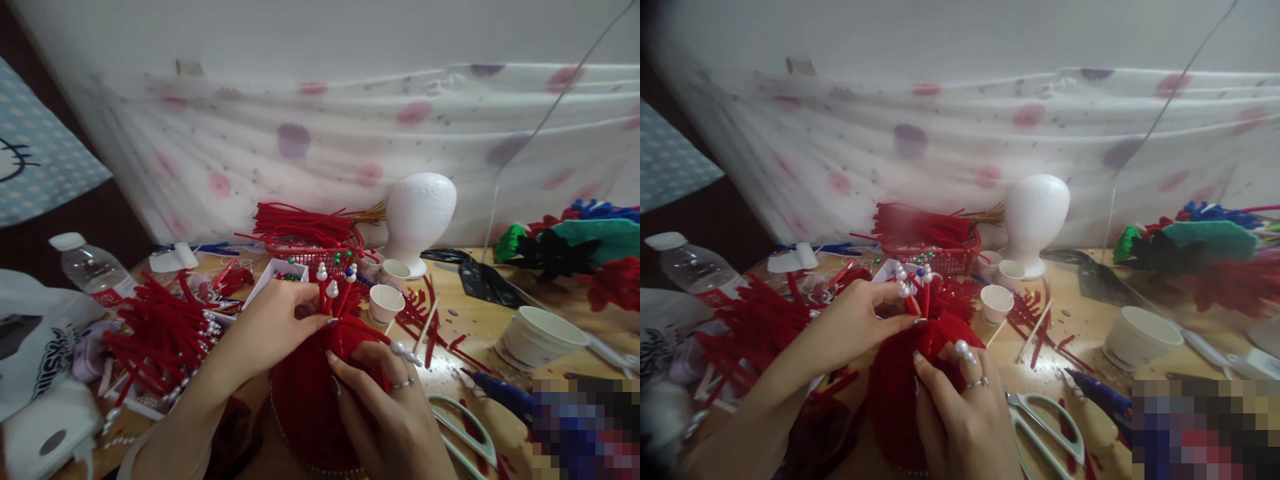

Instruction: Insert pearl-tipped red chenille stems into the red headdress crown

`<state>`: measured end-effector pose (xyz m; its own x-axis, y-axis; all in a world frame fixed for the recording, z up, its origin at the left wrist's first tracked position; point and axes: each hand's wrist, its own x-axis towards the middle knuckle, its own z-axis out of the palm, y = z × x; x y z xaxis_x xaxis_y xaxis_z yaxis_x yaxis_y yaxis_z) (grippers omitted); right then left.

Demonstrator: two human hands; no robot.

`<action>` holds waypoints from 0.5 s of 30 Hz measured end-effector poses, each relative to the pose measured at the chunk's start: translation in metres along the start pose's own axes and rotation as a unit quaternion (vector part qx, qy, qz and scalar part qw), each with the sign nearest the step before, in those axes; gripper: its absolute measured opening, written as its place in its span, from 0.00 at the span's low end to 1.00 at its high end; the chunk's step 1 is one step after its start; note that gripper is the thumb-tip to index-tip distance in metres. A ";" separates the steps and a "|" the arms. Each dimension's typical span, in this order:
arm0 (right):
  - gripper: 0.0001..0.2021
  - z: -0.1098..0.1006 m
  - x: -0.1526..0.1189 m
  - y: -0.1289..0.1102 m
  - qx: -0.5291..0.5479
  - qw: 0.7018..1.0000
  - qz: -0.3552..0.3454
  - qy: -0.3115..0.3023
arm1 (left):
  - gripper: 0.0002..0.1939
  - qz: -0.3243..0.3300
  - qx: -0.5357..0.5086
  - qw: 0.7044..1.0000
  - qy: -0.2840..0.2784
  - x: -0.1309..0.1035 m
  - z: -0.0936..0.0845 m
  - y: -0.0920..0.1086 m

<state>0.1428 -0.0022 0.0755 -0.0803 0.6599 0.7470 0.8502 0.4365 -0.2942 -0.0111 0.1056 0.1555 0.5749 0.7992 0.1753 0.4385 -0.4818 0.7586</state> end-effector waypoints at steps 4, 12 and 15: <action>0.15 0.007 -0.005 0.003 -0.012 1.000 -0.002 0.028 | 0.04 -0.001 0.020 1.000 0.006 0.000 0.002 -0.002; 0.18 0.001 -0.003 0.016 -0.054 0.996 -0.072 0.000 | 0.03 -0.001 0.003 1.000 0.006 0.001 0.000 -0.002; 0.20 0.000 -0.003 0.020 -0.062 0.994 -0.087 -0.011 | 0.03 0.003 -0.010 1.000 0.006 0.002 0.000 -0.001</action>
<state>0.1601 0.0048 0.0674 -0.2420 0.5952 0.7663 0.8799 0.4675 -0.0853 -0.0103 0.1080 0.1547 0.5684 0.8011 0.1873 0.4214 -0.4791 0.7700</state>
